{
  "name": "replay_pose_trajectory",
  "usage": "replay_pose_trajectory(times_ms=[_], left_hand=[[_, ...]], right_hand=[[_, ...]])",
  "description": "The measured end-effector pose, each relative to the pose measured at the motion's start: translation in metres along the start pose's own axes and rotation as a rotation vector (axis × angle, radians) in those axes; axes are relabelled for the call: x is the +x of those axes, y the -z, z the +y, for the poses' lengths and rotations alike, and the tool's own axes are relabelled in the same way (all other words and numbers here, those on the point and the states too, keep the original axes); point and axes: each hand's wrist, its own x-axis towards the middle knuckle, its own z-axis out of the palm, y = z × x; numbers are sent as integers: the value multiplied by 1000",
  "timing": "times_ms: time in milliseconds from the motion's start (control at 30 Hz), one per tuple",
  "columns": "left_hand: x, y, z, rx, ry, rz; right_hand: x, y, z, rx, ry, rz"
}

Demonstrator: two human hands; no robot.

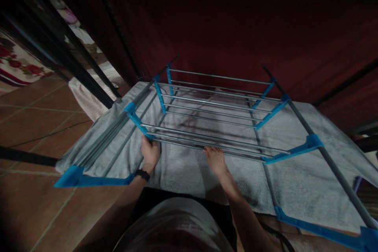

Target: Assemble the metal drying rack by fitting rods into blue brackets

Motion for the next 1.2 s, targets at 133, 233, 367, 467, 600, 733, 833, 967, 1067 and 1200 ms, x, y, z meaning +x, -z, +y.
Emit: replay_pose_trajectory(times_ms=[133,233,367,467,600,733,833,967,1067,1200], left_hand=[[0,0,0,23,0,-6],[0,-1,-2,35,6,-7],[1,-2,-4,21,-8,-3],[1,-2,-4,22,0,-9],[1,-1,-4,10,-14,-3],[1,-1,-5,-1,-23,1],[1,-2,-5,-2,-18,6],[1,-3,-5,14,-14,17],[2,-3,-5,22,-22,33],[2,-4,-5,19,-17,42]], right_hand=[[0,1,-1,3,-6,0],[-1,1,-1,13,0,12],[-1,0,0,23,11,34],[-2,-1,-1,21,15,59],[-5,0,-1,16,29,82],[-9,0,3,21,55,96],[-13,-1,9,13,38,119],[-15,-3,14,-20,8,136],[-15,-5,15,-37,3,133],[-13,-6,15,-41,3,115]])
